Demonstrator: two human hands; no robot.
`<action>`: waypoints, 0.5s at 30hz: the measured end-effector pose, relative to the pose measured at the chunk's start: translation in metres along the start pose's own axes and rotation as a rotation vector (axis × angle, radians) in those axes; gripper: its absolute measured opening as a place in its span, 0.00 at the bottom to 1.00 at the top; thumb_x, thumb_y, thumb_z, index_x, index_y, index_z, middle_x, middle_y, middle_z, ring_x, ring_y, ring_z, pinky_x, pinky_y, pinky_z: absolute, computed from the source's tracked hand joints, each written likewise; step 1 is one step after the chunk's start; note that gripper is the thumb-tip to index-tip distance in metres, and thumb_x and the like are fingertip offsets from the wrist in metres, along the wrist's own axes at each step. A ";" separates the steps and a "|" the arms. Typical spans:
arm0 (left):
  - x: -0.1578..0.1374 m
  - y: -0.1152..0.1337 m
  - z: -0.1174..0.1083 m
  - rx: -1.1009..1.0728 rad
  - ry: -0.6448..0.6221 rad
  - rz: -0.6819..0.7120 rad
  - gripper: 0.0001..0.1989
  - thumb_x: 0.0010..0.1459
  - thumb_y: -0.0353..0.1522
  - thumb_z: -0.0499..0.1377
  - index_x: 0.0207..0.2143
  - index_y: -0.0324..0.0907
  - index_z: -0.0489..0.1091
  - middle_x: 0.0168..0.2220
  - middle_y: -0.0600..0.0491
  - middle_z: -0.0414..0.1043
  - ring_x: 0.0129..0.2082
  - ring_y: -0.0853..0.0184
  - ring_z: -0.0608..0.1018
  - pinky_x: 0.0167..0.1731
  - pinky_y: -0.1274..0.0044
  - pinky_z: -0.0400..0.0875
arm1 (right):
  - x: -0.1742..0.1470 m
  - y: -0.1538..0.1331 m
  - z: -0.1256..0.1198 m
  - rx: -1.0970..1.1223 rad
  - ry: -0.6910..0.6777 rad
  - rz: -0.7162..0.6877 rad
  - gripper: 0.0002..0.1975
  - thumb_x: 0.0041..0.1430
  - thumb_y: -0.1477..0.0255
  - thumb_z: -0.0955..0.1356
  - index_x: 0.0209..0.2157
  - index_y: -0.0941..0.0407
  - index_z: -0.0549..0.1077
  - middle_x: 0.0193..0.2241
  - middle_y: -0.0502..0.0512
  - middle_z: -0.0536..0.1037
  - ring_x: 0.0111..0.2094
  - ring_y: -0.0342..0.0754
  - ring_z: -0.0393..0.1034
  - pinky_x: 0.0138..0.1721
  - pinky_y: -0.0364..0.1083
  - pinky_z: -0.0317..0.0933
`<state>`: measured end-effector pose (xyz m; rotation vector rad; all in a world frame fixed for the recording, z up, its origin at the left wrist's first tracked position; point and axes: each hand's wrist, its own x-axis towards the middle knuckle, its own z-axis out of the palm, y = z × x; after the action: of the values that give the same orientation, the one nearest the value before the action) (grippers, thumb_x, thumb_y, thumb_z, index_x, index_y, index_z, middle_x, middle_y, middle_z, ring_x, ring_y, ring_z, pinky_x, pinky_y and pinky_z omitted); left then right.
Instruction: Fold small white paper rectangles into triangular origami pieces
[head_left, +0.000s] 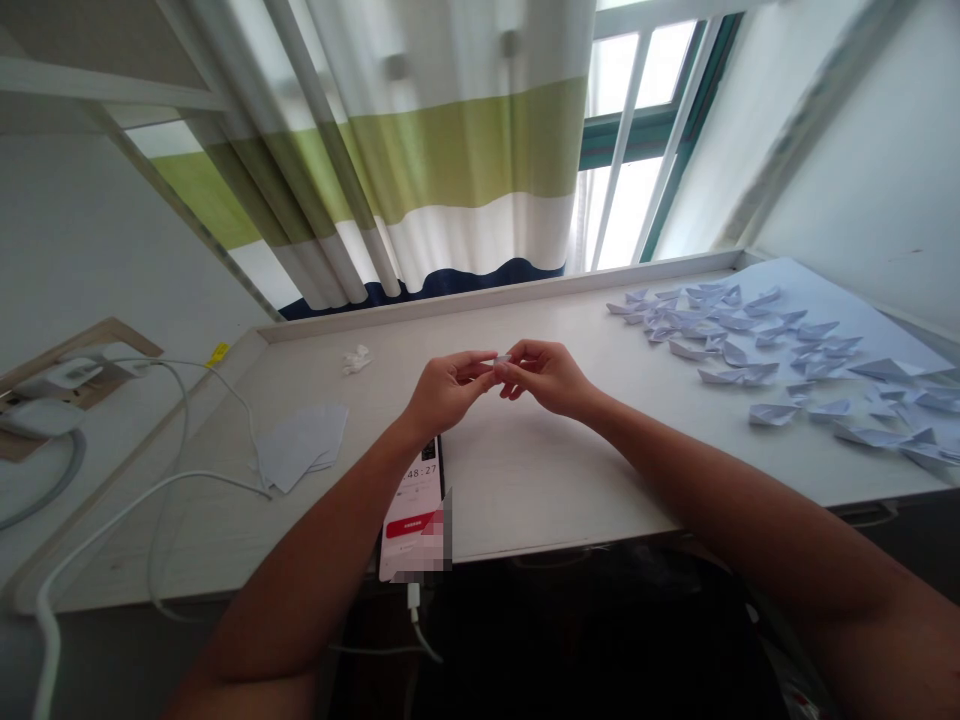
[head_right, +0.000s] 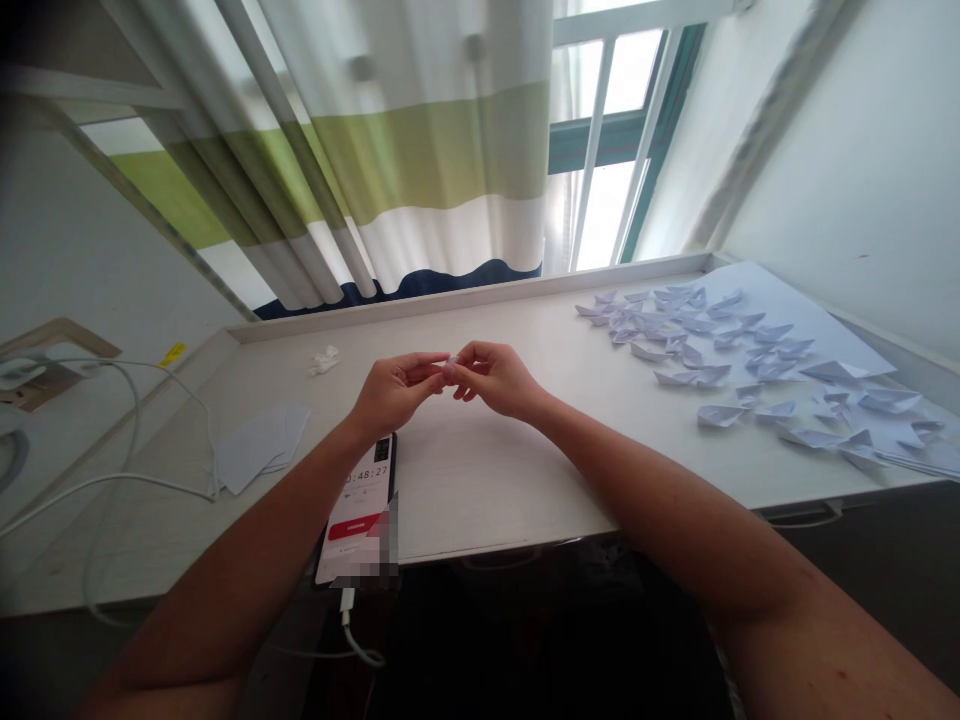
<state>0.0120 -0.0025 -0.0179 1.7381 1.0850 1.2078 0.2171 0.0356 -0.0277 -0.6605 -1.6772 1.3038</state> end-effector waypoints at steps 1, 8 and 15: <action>0.000 0.000 -0.001 -0.012 -0.015 -0.003 0.29 0.57 0.48 0.75 0.54 0.41 0.83 0.43 0.41 0.88 0.41 0.54 0.89 0.44 0.64 0.83 | 0.000 0.000 0.000 -0.007 0.002 -0.010 0.29 0.52 0.45 0.80 0.32 0.56 0.76 0.29 0.55 0.84 0.29 0.49 0.82 0.31 0.49 0.79; 0.003 0.000 -0.005 -0.078 -0.071 -0.047 0.30 0.56 0.48 0.76 0.54 0.38 0.82 0.42 0.41 0.88 0.42 0.53 0.89 0.44 0.63 0.85 | 0.000 0.001 -0.002 -0.069 0.051 -0.057 0.29 0.51 0.44 0.80 0.34 0.56 0.77 0.27 0.52 0.81 0.26 0.48 0.80 0.28 0.48 0.76; 0.004 -0.002 -0.006 -0.144 -0.081 -0.032 0.28 0.58 0.46 0.75 0.53 0.37 0.81 0.42 0.41 0.88 0.42 0.52 0.90 0.45 0.61 0.85 | 0.000 0.001 -0.003 -0.114 0.074 -0.104 0.27 0.56 0.45 0.79 0.37 0.56 0.80 0.29 0.52 0.82 0.26 0.47 0.79 0.27 0.47 0.76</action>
<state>0.0068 0.0028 -0.0162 1.6394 0.9513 1.1573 0.2201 0.0375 -0.0288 -0.6707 -1.7111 1.1044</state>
